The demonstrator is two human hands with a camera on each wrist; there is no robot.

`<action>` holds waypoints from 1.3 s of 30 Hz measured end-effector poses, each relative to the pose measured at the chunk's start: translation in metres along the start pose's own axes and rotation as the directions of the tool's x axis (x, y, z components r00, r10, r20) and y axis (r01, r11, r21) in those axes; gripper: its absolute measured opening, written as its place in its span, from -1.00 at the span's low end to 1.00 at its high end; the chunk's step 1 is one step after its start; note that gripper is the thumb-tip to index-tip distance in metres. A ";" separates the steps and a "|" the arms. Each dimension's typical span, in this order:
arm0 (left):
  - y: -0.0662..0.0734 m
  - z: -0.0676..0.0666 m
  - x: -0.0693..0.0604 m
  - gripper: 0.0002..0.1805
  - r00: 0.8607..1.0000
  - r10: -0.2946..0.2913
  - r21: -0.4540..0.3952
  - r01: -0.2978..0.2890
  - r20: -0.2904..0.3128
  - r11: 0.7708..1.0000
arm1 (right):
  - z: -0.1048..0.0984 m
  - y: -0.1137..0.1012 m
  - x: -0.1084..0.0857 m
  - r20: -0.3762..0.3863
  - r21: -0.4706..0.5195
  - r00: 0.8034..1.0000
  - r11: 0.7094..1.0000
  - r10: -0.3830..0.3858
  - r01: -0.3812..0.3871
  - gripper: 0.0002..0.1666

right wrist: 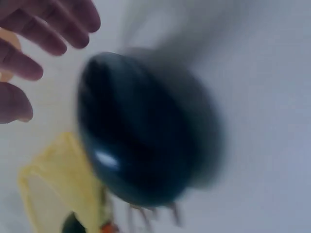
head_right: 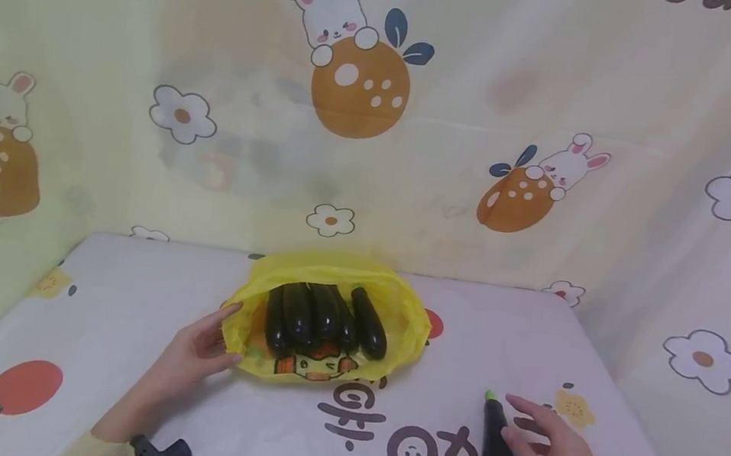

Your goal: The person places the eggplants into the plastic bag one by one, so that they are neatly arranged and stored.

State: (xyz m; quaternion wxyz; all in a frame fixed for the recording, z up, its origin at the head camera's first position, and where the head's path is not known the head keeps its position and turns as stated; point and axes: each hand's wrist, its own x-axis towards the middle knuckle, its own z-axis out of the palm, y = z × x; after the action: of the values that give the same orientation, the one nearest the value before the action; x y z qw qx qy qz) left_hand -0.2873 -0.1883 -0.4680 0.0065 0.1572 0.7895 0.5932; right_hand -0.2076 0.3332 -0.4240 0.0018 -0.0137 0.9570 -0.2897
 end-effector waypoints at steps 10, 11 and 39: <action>-0.003 0.000 -0.002 -0.14 1.000 0.009 -0.024 -0.009 -0.007 1.000 | 0.023 -0.003 -0.001 0.110 -0.056 0.990 0.995 0.084 -0.079 -0.27; -0.003 0.000 -0.002 -0.14 1.000 0.008 -0.025 -0.008 -0.007 1.000 | 0.023 -0.003 0.000 0.110 -0.061 0.990 0.994 0.093 -0.087 -0.26; -0.002 -0.001 -0.001 -0.14 1.000 0.013 -0.017 -0.013 0.006 1.000 | 0.002 -0.001 0.003 0.055 -0.016 0.995 0.996 0.087 -0.086 -0.25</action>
State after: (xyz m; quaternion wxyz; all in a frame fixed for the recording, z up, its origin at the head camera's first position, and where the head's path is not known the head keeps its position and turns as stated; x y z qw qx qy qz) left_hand -0.2868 -0.1899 -0.4700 0.0062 0.1640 0.7834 0.5995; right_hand -0.2105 0.3310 -0.4249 0.0409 0.0198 0.9582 -0.2825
